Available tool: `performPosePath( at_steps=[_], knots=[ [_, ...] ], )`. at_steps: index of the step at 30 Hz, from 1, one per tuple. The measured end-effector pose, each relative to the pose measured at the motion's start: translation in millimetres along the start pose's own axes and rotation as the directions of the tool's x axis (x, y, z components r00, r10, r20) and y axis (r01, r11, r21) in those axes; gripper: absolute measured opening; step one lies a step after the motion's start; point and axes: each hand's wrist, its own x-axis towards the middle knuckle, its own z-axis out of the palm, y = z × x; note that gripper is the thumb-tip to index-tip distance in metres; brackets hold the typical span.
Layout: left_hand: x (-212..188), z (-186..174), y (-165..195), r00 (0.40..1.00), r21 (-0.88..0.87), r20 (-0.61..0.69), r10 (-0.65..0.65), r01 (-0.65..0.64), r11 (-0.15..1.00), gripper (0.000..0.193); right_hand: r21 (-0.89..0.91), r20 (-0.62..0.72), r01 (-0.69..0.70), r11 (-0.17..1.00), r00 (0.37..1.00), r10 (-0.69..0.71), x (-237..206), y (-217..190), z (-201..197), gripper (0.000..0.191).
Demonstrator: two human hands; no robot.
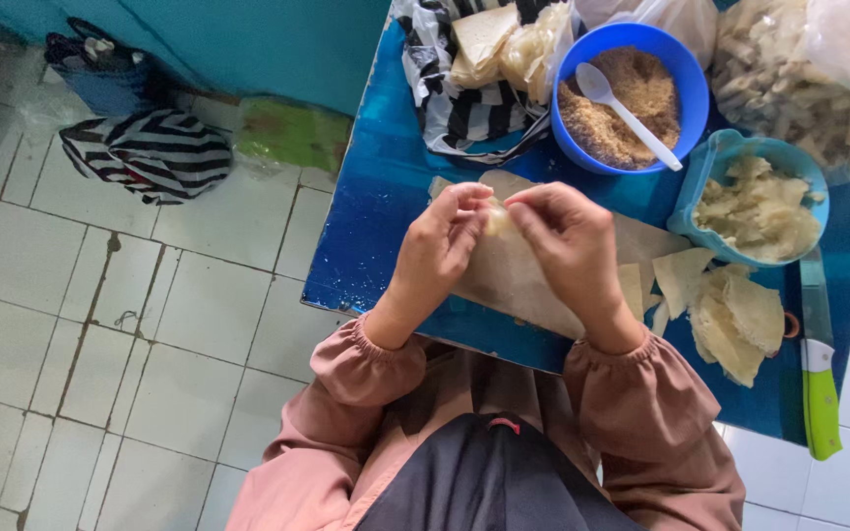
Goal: The person sits at a small blue table and folds thin square pastry sheets into triangular parcels by hand, pressing the edges closed. They occasionally use a spoon to scoop brown sugar from a blue bowl onto a sheet before folding, and set finished folded pieces aside on the table.
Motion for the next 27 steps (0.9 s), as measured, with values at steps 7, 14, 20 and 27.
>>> performPosePath(
  at_steps=[7, 14, 20, 27],
  knots=[
    [1, 5, -8, 0.998, -0.093, -0.003, -0.060, 0.060, 0.994, 0.022, 0.043, 0.120, 0.004, 0.999, 0.993, -0.009, -5, 11, -7, 0.037],
    [-6, -6, -1, 0.989, 0.171, 0.127, 0.077, -0.098, 0.980, 0.034, 0.427, 0.119, -0.199, 0.882, 0.979, 0.164, 0, 19, -19, 0.014],
    [3, -12, 4, 0.952, 0.612, 0.049, 0.301, -0.267, 0.745, 0.028, 0.748, -0.006, -0.203, 0.632, 0.950, 0.312, -13, 20, -47, 0.009],
    [-4, 4, 22, 0.999, 0.169, 0.002, 0.039, -0.039, 0.985, 0.023, 0.883, 0.194, -0.295, 0.365, 0.938, 0.287, -29, 33, -37, 0.014]
  ],
)
